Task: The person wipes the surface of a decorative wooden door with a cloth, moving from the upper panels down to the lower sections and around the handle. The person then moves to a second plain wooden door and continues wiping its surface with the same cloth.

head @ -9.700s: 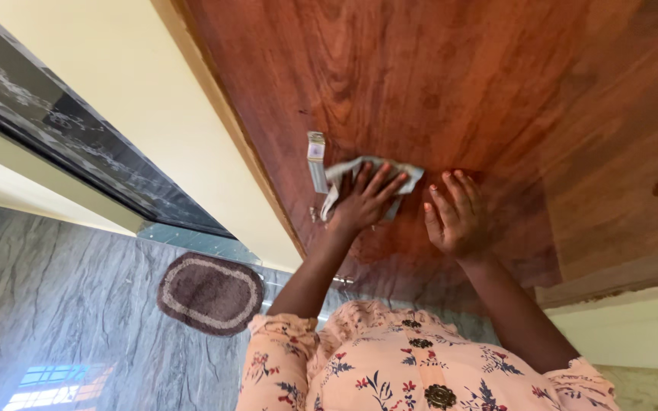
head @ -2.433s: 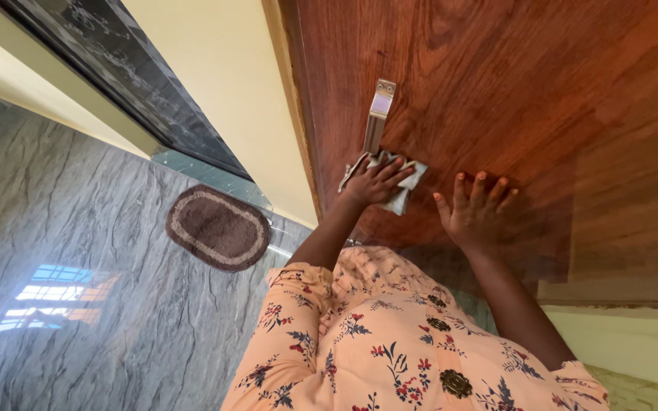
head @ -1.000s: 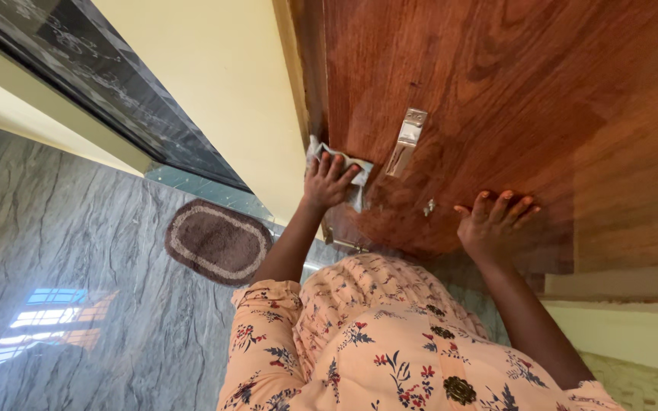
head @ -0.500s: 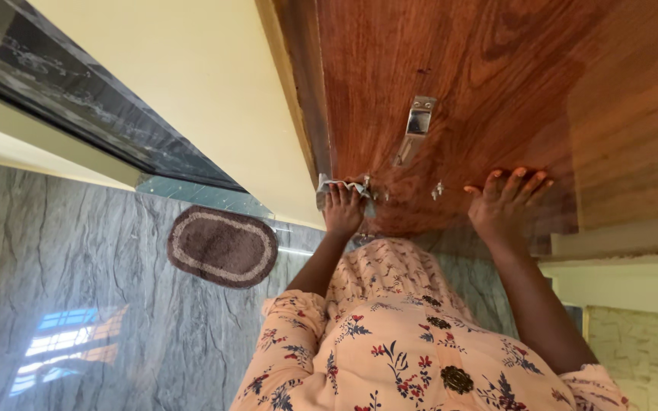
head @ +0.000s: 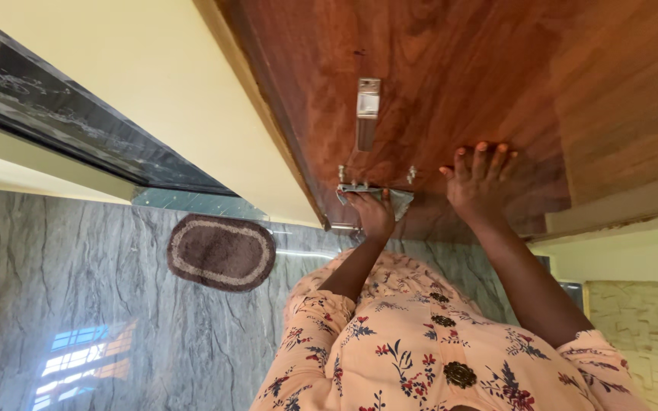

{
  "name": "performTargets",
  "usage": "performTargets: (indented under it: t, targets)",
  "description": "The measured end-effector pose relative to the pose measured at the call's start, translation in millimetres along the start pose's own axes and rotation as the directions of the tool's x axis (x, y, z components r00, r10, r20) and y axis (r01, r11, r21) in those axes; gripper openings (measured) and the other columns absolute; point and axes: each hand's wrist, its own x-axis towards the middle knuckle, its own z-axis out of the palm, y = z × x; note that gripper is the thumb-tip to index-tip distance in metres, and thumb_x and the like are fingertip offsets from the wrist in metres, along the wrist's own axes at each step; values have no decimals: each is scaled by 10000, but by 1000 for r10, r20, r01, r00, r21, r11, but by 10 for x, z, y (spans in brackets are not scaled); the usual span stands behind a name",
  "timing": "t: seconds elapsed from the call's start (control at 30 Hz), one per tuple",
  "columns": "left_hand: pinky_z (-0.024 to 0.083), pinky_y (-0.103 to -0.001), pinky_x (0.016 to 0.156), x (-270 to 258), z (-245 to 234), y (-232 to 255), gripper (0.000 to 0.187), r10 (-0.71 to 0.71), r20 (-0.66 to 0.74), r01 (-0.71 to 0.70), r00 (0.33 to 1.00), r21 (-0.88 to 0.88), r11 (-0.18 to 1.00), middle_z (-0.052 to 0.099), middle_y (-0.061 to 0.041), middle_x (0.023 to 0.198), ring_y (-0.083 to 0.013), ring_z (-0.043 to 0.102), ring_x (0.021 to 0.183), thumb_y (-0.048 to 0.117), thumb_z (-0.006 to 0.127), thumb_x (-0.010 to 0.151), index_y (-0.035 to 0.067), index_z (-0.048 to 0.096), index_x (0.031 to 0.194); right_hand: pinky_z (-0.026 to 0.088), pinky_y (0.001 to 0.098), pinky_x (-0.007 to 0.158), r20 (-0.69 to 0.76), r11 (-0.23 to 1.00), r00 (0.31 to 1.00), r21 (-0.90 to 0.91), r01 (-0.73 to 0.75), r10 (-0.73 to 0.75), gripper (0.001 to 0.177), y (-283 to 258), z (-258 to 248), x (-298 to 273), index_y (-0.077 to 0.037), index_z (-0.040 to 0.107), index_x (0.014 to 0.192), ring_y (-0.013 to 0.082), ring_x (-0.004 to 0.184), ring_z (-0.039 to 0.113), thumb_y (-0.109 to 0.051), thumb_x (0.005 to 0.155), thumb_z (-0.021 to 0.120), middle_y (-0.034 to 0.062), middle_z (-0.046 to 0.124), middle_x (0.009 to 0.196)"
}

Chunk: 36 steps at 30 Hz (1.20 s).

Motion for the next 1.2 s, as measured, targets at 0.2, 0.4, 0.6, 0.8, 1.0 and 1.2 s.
performTargets:
  t: [0.2,0.4,0.6,0.8,1.0,1.2]
  targets:
    - [38,-614,1245,-195,317,532,966,-79,-77,49,994,-336,941,-160,-560,1541,-662,-97,1495,412,445,1101,-314,-77,1464,178,627,1303,96,986,983,77,148,-155,627,418,-326,-175,-214,345,1715,378,1639,122,-318,1152,601,100,162,1782]
    - [50,-626,1251,-431,465,1089,907,-11,-109,-20,994,-276,961,-121,-547,1556,-656,-90,1500,325,558,1055,-241,21,1519,252,665,1234,207,972,962,193,135,-175,524,844,-641,-424,-159,542,1545,365,1561,310,-283,1043,629,116,377,1677]
    - [203,-639,1233,-704,626,1230,661,347,-41,-346,937,37,938,16,-533,1555,-680,45,1483,271,600,988,-95,288,1442,281,665,1219,206,952,962,285,114,-177,478,1083,-812,-556,-123,602,1471,370,1530,360,-266,1016,631,141,437,1627]
    - [307,-561,1225,-706,792,1370,680,473,443,-618,762,279,735,218,-259,1710,-456,275,1505,192,491,1038,171,276,1683,303,638,1215,160,908,980,416,39,-115,435,1315,-920,-724,-80,612,1427,419,1490,408,-234,1020,604,214,488,1568]
    - [293,-545,1236,-466,725,1819,719,772,292,-818,564,322,476,211,-34,1708,-281,320,1554,292,516,967,293,245,1633,466,493,1043,394,644,918,690,-330,49,368,1101,-887,-1070,-58,636,1304,334,1263,579,-285,1016,622,165,609,1360]
    - [289,-476,1243,-430,564,1872,722,810,230,-791,539,469,392,189,-24,1745,-245,285,1564,295,556,1015,228,273,1676,490,388,1050,514,223,842,812,-539,161,442,924,-491,-1118,-23,547,1339,267,1250,606,-342,1040,612,160,588,1349]
